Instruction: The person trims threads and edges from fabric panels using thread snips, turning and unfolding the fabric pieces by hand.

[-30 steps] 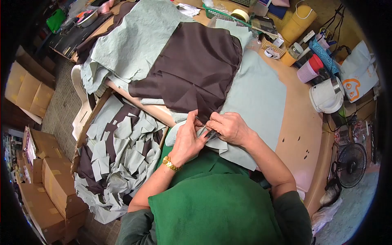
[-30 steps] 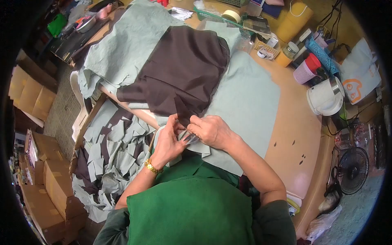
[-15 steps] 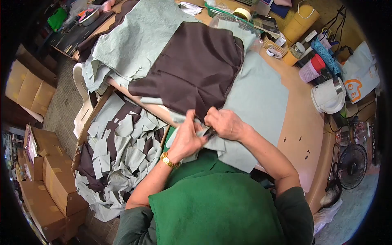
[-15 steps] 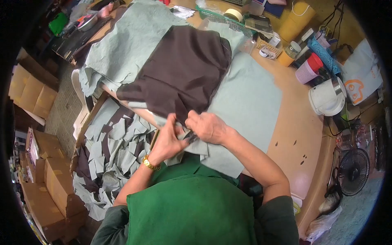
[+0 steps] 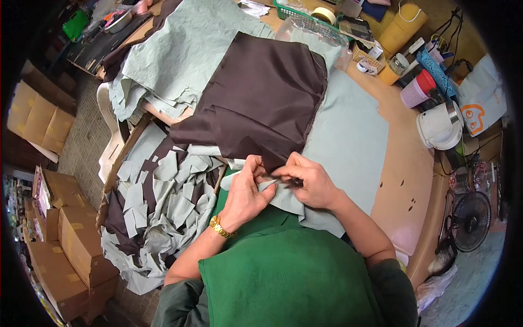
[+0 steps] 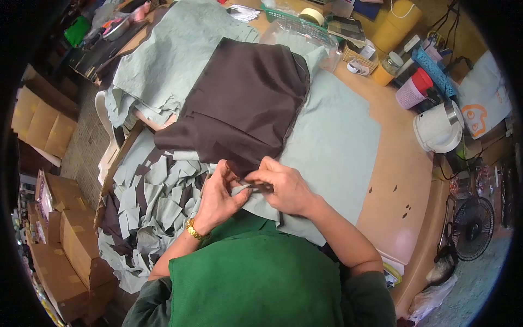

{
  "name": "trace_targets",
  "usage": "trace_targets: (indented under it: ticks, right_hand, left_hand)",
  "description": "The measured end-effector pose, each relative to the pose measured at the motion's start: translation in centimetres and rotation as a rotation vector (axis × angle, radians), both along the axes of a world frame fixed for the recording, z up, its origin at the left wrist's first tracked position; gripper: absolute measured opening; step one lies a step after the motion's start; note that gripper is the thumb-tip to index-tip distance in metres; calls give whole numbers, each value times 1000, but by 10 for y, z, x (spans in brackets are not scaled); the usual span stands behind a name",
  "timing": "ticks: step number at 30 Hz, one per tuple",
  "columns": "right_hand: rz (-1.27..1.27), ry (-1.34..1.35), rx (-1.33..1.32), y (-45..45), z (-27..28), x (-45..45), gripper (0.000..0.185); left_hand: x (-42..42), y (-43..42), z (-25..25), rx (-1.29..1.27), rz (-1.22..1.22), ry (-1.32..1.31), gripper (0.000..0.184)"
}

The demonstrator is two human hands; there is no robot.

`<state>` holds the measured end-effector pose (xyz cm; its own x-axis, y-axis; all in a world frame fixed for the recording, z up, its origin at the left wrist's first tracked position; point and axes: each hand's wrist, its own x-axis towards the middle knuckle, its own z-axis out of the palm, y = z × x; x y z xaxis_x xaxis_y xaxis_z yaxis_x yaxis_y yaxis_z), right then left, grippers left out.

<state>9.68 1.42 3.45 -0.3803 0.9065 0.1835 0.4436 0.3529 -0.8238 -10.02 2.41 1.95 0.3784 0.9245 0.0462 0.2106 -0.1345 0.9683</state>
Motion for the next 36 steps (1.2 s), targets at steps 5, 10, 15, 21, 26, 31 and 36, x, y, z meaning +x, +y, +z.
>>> trace_targets:
  ticks: [5,10,15,21,26,31,36]
  right_hand:
    - [11,-45,70,7,-13,5,42]
    - [27,-7,88,2,-6,7,34]
    - [47,-244,454,2,-9,7,22]
    - [114,-365,547,9,-8,6,13]
    - [187,-530,685,9,-6,6,15]
    - [187,-487,772,15,-18,10,18]
    - [215,-445,836,21,-38,17,14]
  left_hand:
    - [-2,-2,-7,12,23,167,49]
    - [-2,-5,-6,-8,44,184,48]
    - [0,-7,-14,186,65,210,49]
    - [1,-11,-15,289,80,244,61]
    - [2,-11,-10,207,107,244,61]
    - [0,-8,-20,37,113,142,61]
    - [-1,-9,-6,-30,130,70,41]
